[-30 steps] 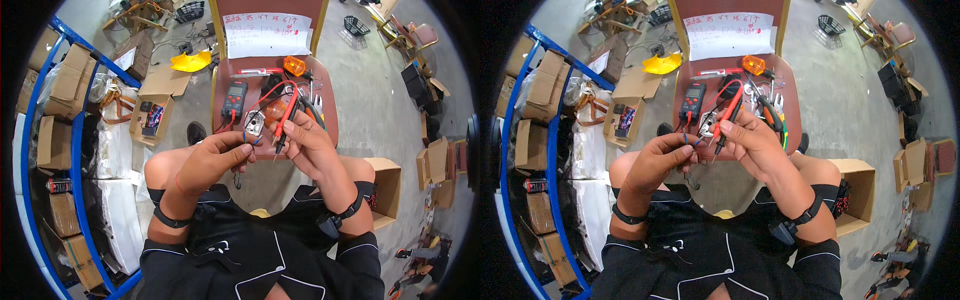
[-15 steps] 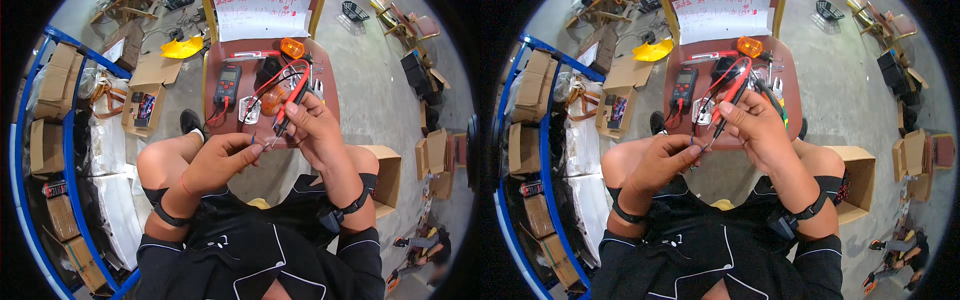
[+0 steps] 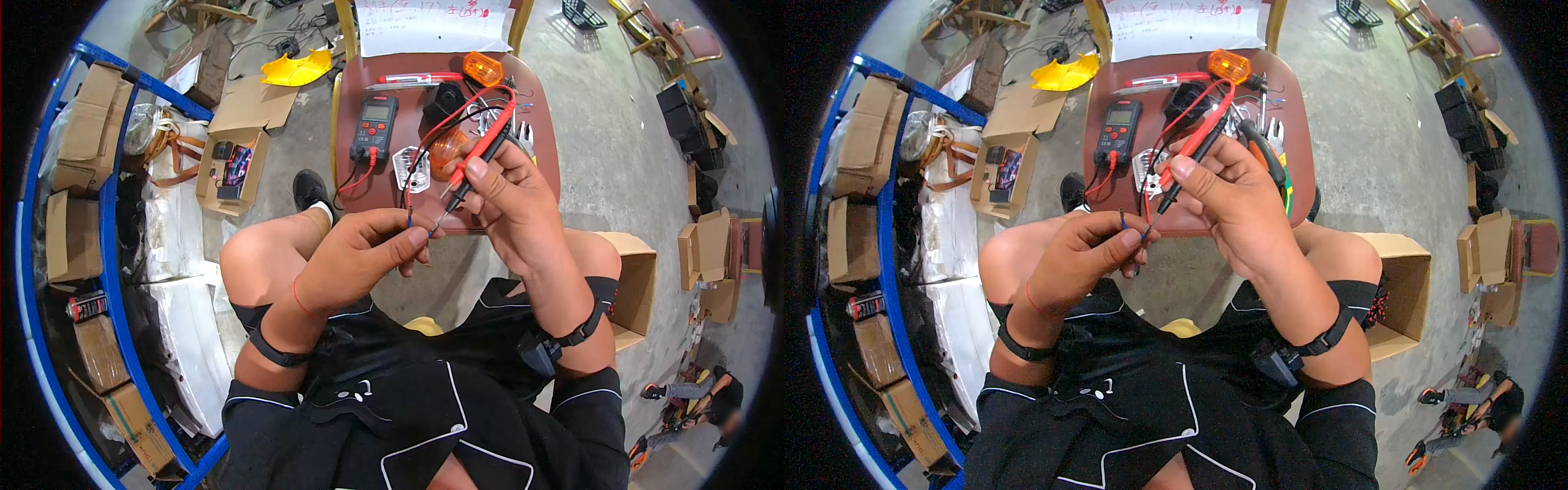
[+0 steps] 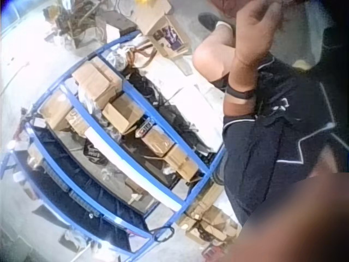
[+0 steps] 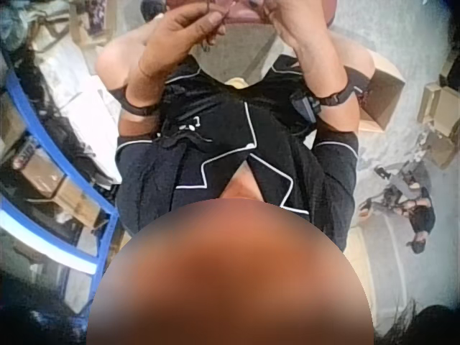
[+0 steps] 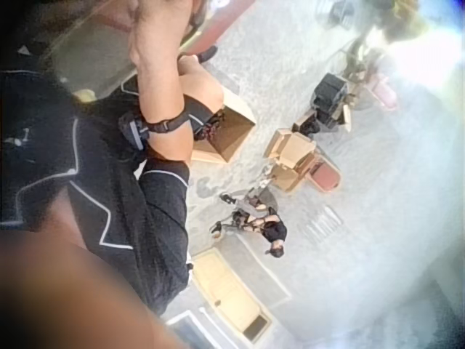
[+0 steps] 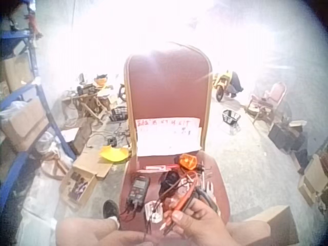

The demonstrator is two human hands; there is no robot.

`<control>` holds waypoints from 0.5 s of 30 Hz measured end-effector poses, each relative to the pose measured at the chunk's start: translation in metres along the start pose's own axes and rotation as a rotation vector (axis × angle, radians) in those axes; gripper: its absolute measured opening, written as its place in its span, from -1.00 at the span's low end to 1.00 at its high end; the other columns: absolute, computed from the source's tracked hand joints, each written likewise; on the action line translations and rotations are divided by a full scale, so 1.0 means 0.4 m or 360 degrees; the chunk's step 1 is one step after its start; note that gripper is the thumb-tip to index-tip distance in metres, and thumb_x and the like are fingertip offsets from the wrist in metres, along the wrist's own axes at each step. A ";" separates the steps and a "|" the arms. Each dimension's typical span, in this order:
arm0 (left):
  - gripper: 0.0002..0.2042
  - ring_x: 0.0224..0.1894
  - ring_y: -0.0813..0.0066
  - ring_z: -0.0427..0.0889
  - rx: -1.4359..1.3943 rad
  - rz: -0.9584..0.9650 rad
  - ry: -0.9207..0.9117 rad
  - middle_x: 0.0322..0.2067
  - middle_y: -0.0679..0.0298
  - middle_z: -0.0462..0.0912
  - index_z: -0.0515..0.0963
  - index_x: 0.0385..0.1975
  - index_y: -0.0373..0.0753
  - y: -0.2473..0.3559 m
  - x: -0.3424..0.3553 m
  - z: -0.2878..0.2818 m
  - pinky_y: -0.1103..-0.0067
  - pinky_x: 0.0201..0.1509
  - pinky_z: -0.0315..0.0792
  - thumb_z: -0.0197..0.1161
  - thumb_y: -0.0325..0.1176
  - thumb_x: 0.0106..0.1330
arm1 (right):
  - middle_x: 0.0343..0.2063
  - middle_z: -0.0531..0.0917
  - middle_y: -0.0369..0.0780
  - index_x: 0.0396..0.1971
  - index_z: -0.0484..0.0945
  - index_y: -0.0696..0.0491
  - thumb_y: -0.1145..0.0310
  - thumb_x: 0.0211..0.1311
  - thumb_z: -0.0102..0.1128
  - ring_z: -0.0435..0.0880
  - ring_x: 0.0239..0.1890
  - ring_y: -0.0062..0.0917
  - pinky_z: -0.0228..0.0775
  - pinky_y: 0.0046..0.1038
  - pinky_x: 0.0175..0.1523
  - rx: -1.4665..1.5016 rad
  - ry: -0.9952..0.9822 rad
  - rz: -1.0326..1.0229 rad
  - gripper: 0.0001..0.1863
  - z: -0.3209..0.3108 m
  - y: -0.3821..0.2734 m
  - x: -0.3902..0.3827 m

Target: Testing and repairing turn signal components and wiring using a multimeter and tools.

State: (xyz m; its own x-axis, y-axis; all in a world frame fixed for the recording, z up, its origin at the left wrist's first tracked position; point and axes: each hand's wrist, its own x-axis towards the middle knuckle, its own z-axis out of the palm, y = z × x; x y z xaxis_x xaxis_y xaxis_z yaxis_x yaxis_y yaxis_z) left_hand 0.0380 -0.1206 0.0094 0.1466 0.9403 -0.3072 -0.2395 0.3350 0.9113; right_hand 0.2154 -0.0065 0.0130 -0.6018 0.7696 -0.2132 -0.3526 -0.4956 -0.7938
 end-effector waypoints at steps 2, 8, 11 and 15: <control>-0.76 -0.36 0.67 0.54 -0.0006 0.0010 -0.0001 -0.37 0.33 0.61 0.57 -0.14 -0.35 -0.002 -0.001 -0.001 0.70 -0.26 0.45 0.13 -0.30 0.40 | -0.28 0.63 -0.32 -0.10 0.51 0.12 0.41 0.27 0.22 0.61 -0.22 -0.70 0.43 -0.69 -0.22 0.0006 0.0020 0.0005 -0.76 0.001 -0.001 0.000; -0.76 -0.35 0.68 0.54 0.0013 -0.0016 0.0004 -0.38 0.34 0.60 0.56 -0.14 -0.36 0.004 -0.003 -0.001 0.71 -0.30 0.45 0.14 -0.30 0.40 | -0.26 0.64 -0.31 -0.10 0.52 0.11 0.41 0.27 0.22 0.61 -0.19 -0.68 0.48 -0.64 -0.17 -0.0001 0.0041 -0.0030 -0.77 0.010 -0.004 0.003; -0.76 -0.37 0.67 0.54 -0.0014 -0.0027 0.0009 -0.40 0.34 0.60 0.56 -0.14 -0.37 0.000 -0.002 -0.003 0.70 -0.31 0.45 0.13 -0.31 0.40 | -0.26 0.64 -0.30 -0.10 0.51 0.12 0.41 0.27 0.22 0.62 -0.18 -0.66 0.49 -0.62 -0.15 0.0025 -0.0024 -0.0023 -0.76 0.003 0.001 0.004; -0.77 -0.38 0.67 0.54 -0.0035 0.0001 0.0005 -0.41 0.34 0.59 0.56 -0.14 -0.37 0.001 -0.001 -0.004 0.70 -0.31 0.45 0.13 -0.32 0.40 | -0.27 0.64 -0.29 -0.10 0.51 0.12 0.40 0.27 0.23 0.63 -0.18 -0.65 0.50 -0.62 -0.14 0.0071 -0.0059 0.0027 -0.76 -0.001 0.001 0.002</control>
State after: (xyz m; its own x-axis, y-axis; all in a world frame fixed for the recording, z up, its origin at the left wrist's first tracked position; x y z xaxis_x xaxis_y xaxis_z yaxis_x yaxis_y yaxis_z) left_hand 0.0364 -0.1206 0.0096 0.1436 0.9406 -0.3076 -0.2609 0.3358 0.9051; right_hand 0.2150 -0.0061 0.0124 -0.6339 0.7459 -0.2044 -0.3733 -0.5266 -0.7638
